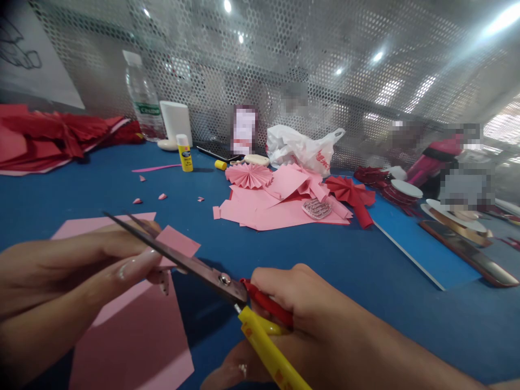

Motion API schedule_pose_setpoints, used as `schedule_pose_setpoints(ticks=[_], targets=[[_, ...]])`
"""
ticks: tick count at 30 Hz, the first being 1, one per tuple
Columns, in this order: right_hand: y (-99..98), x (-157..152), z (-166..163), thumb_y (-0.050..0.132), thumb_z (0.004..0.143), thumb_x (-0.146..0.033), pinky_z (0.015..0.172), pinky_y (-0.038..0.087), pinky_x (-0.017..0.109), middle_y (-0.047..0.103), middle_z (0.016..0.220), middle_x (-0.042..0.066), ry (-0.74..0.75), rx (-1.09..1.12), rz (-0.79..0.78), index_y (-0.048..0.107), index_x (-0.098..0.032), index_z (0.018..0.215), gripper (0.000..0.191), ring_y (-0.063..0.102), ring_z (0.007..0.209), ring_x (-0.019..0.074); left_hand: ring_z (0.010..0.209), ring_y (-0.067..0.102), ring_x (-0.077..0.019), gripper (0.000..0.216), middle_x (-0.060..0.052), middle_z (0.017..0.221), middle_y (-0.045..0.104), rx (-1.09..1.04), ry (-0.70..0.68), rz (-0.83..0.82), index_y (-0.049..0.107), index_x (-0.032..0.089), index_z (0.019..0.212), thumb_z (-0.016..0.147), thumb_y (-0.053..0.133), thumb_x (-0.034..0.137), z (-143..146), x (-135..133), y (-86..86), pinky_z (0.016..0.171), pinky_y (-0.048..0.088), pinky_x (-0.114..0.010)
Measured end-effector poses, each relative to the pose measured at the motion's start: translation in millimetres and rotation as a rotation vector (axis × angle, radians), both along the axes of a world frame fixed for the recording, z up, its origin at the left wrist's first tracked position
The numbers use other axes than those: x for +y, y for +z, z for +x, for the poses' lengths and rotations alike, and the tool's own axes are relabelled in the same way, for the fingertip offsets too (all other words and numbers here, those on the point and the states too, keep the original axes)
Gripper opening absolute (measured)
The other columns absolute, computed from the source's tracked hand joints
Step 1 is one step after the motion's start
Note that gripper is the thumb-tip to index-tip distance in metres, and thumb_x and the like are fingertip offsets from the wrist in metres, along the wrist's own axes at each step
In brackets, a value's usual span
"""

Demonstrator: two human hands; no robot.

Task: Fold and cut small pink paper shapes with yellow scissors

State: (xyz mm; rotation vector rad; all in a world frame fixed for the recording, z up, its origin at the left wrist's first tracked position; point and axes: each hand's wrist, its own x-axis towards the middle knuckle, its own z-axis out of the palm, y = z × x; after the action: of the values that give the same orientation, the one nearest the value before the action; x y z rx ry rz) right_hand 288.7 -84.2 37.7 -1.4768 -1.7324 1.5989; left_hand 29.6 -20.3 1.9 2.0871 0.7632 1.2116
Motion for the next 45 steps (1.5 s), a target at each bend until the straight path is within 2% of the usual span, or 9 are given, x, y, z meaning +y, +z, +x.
schedule_pose_setpoints(ticks=[11, 15, 19, 22, 26, 31, 34, 37, 45], targets=[[-9.3, 0, 5, 0.070, 0.089, -0.036, 0.050, 0.042, 0.015, 0.063, 0.073, -0.002, 0.080, -0.079, 0.149, 0.063, -0.021, 0.080, 0.019, 0.060, 0.066, 0.0121, 0.072, 0.066, -0.0131, 0.017, 0.008, 0.078, 0.072, 0.007, 0.012, -0.005, 0.072, 0.037, 0.085, 0.097, 0.063, 0.029, 0, 0, -1.6, 0.066, 0.058, -0.016], [-16.0, 12, 6, 0.077, 0.081, -0.053, 0.039, 0.027, 0.018, 0.044, 0.056, -0.006, -0.026, -0.078, 0.188, 0.052, -0.020, 0.067, 0.044, 0.040, 0.050, 0.0087, 0.068, 0.065, -0.0117, 0.017, 0.008, 0.077, 0.072, -0.007, 0.038, -0.017, 0.074, 0.037, 0.083, 0.096, 0.064, 0.032, 2, 3, 0.6, 0.062, 0.056, -0.014], [-20.2, 39, 15, 0.067, 0.086, -0.061, 0.042, 0.028, 0.023, 0.040, 0.049, -0.007, -0.252, -0.210, 0.478, 0.044, -0.023, 0.067, 0.047, 0.037, 0.044, 0.0113, 0.064, 0.067, -0.0099, 0.019, 0.006, 0.072, 0.074, -0.035, 0.005, -0.022, 0.077, 0.031, 0.078, 0.093, 0.066, 0.025, 7, 7, 6.5, 0.059, 0.053, -0.013], [-22.4, 63, 31, 0.063, 0.088, -0.048, 0.053, 0.030, 0.027, 0.048, 0.056, -0.002, -0.347, -0.659, 0.870, 0.040, -0.023, 0.061, 0.044, 0.043, 0.054, 0.0144, 0.060, 0.064, -0.0095, 0.021, 0.004, 0.069, 0.075, -0.050, -0.061, -0.068, 0.077, 0.025, 0.070, 0.090, 0.069, 0.022, 7, 13, 7.5, 0.052, 0.047, -0.015], [-20.8, 85, 50, 0.074, 0.075, -0.035, 0.062, 0.037, 0.031, 0.064, 0.067, 0.006, -0.386, -0.746, 0.910, 0.062, -0.020, 0.069, 0.020, 0.056, 0.066, 0.0219, 0.064, 0.063, -0.0109, 0.017, 0.001, 0.068, 0.074, -0.101, -0.154, -0.237, 0.079, 0.023, 0.071, 0.087, 0.075, 0.022, 5, 23, 3.9, 0.059, 0.047, -0.018], [-8.0, 69, 20, 0.061, 0.090, -0.031, 0.087, 0.050, 0.037, 0.074, 0.108, 0.012, -0.385, -0.574, 1.036, 0.070, -0.017, 0.099, 0.019, 0.067, 0.102, 0.0265, 0.059, 0.060, -0.0121, 0.013, -0.002, 0.064, 0.073, -0.082, -0.241, -0.285, 0.081, 0.019, 0.070, 0.082, 0.081, 0.021, 3, 28, 1.3, 0.056, 0.046, -0.021], [-10.8, 48, -20, 0.048, 0.102, -0.040, 0.072, 0.054, 0.028, 0.073, 0.082, 0.005, -0.102, -0.010, 0.891, 0.066, -0.018, 0.092, 0.030, 0.069, 0.075, 0.0166, 0.058, 0.057, -0.0115, 0.017, -0.001, 0.061, 0.070, -0.081, -0.283, -0.276, 0.080, 0.019, 0.066, 0.080, 0.085, 0.028, 2, 32, 0.9, 0.056, 0.046, -0.021], [-27.8, 42, -47, 0.054, 0.099, -0.038, 0.066, 0.053, 0.026, 0.071, 0.076, 0.003, 0.147, 0.219, 0.783, 0.066, -0.016, 0.088, 0.027, 0.066, 0.067, 0.0140, 0.056, 0.056, -0.0122, 0.029, -0.001, 0.058, 0.066, -0.080, -0.305, -0.247, 0.079, 0.018, 0.064, 0.076, 0.087, 0.043, -1, 38, 0.2, 0.055, 0.046, -0.022], [-58.3, 74, -47, 0.051, 0.100, -0.040, 0.057, 0.053, 0.024, 0.065, 0.067, 0.001, 0.101, 0.383, 0.674, 0.060, -0.017, 0.082, 0.031, 0.064, 0.059, 0.0131, 0.058, 0.058, -0.0139, 0.030, -0.003, 0.059, 0.070, -0.024, -0.289, -0.205, 0.080, 0.019, 0.066, 0.078, 0.085, 0.047, -6, 51, -6.6, 0.057, 0.045, -0.023]])
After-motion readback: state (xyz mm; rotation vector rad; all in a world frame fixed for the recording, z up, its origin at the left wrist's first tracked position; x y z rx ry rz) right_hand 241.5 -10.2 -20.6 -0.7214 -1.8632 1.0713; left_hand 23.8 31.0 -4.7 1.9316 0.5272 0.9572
